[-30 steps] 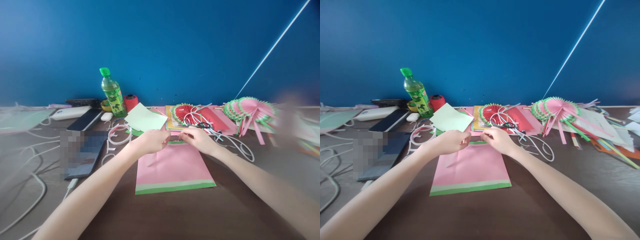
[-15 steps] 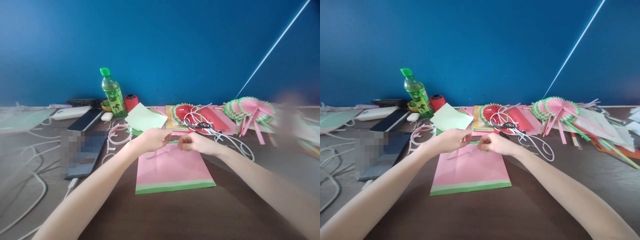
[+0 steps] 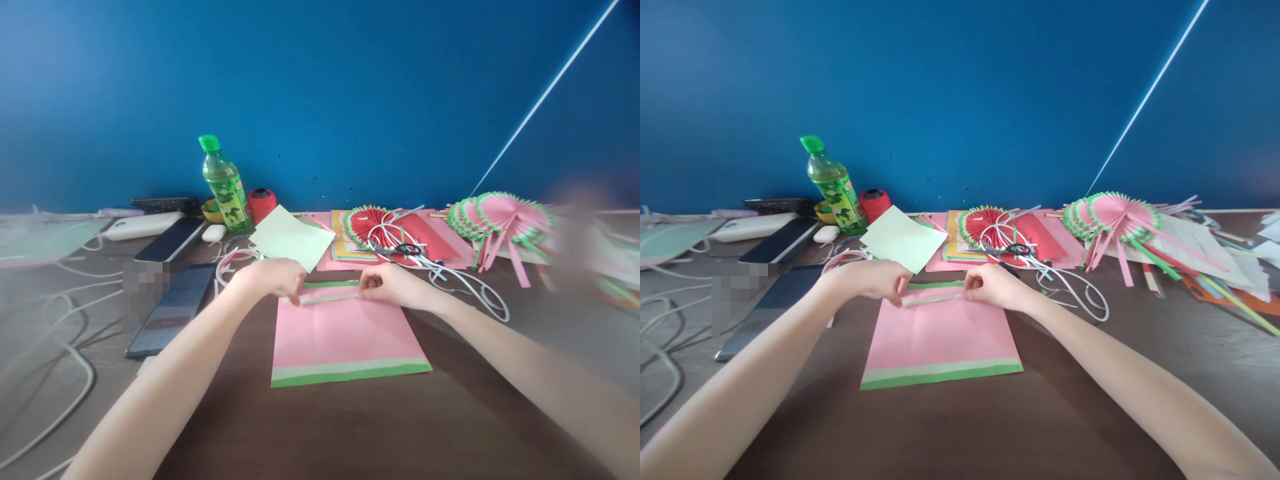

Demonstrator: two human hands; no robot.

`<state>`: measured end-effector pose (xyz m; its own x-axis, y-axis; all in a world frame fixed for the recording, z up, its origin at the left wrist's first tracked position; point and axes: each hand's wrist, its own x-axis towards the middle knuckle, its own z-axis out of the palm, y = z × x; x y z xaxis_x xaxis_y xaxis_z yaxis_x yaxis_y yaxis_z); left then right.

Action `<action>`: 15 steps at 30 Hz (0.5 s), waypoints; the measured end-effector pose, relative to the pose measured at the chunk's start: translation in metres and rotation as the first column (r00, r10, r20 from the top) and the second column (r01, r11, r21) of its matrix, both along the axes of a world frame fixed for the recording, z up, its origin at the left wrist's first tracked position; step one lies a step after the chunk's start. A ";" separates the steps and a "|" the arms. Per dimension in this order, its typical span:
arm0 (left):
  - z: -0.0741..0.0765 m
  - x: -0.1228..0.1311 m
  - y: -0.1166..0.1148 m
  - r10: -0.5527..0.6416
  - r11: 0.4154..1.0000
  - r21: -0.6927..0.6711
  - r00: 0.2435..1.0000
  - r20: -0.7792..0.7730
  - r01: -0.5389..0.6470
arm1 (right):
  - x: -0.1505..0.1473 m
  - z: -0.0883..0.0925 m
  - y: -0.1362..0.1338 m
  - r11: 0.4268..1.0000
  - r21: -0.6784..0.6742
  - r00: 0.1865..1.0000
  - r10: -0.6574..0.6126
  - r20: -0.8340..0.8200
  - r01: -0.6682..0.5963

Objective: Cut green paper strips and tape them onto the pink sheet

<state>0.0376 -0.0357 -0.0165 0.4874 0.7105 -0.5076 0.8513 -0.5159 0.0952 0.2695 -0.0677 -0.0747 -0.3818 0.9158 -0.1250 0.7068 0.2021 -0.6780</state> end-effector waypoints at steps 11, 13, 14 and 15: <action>0.017 -0.035 0.015 0.326 0.851 0.359 0.922 0.209 -0.383 | -0.003 0.001 -0.001 0.972 0.234 0.999 -0.033 -0.005 0.033; 0.014 -0.037 0.018 0.339 0.879 0.306 0.930 0.141 -0.366 | -0.003 0.000 -0.001 0.962 0.263 0.998 -0.062 -0.031 0.068; 0.013 -0.038 0.019 0.343 0.894 0.272 0.935 0.092 -0.355 | -0.003 -0.001 -0.002 0.961 0.267 0.997 -0.069 -0.046 0.079; 0.012 -0.039 0.020 0.346 0.906 0.241 0.937 0.051 -0.348 | -0.003 -0.001 -0.002 0.962 0.262 0.996 -0.069 -0.058 0.082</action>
